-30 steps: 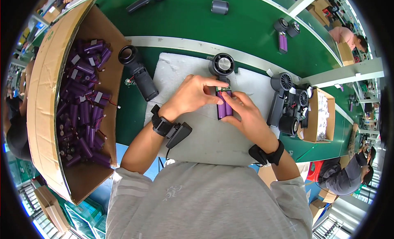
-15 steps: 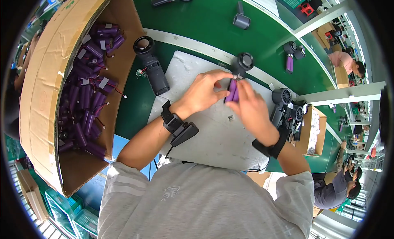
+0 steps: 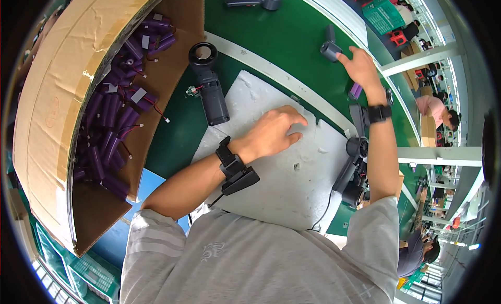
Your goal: The person picks up a battery pack from a box, connects its wires to a circuit board on a handheld fan, and presses the battery pack into the handle. After fitting the battery pack, the person picks up a plastic cover and snaps it onto the handle.
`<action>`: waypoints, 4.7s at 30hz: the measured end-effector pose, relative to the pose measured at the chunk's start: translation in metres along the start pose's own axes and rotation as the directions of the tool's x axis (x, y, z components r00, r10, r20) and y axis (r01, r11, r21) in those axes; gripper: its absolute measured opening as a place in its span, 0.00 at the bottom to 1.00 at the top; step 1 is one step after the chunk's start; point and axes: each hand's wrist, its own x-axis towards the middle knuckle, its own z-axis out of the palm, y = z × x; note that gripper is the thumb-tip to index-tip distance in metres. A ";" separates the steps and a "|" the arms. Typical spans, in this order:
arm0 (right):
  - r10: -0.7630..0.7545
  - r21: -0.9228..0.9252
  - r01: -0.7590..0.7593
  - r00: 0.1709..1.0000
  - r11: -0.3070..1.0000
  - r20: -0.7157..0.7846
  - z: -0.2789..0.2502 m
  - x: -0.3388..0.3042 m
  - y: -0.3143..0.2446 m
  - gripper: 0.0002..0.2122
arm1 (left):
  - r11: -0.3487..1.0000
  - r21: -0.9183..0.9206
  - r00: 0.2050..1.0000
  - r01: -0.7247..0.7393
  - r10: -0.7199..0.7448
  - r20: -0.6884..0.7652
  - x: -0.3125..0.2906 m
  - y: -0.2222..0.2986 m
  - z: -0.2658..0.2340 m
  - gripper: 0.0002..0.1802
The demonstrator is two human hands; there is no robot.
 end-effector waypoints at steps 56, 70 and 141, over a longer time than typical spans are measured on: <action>-0.973 0.334 0.935 0.177 0.118 -0.150 0.021 -0.077 -0.294 0.13 | 0.964 0.180 0.870 0.196 -0.255 0.421 0.008 0.022 -0.029 0.25; -0.673 0.867 0.481 0.599 -0.130 -0.433 -0.086 -0.109 -0.163 0.17 | 1.000 -0.016 0.961 -0.018 0.022 0.276 -0.001 -0.002 -0.015 0.15; 0.049 0.697 0.062 0.989 0.715 -0.138 0.063 -0.254 -0.067 0.06 | 0.988 -0.127 0.919 0.088 -0.031 0.392 0.004 0.032 -0.014 0.13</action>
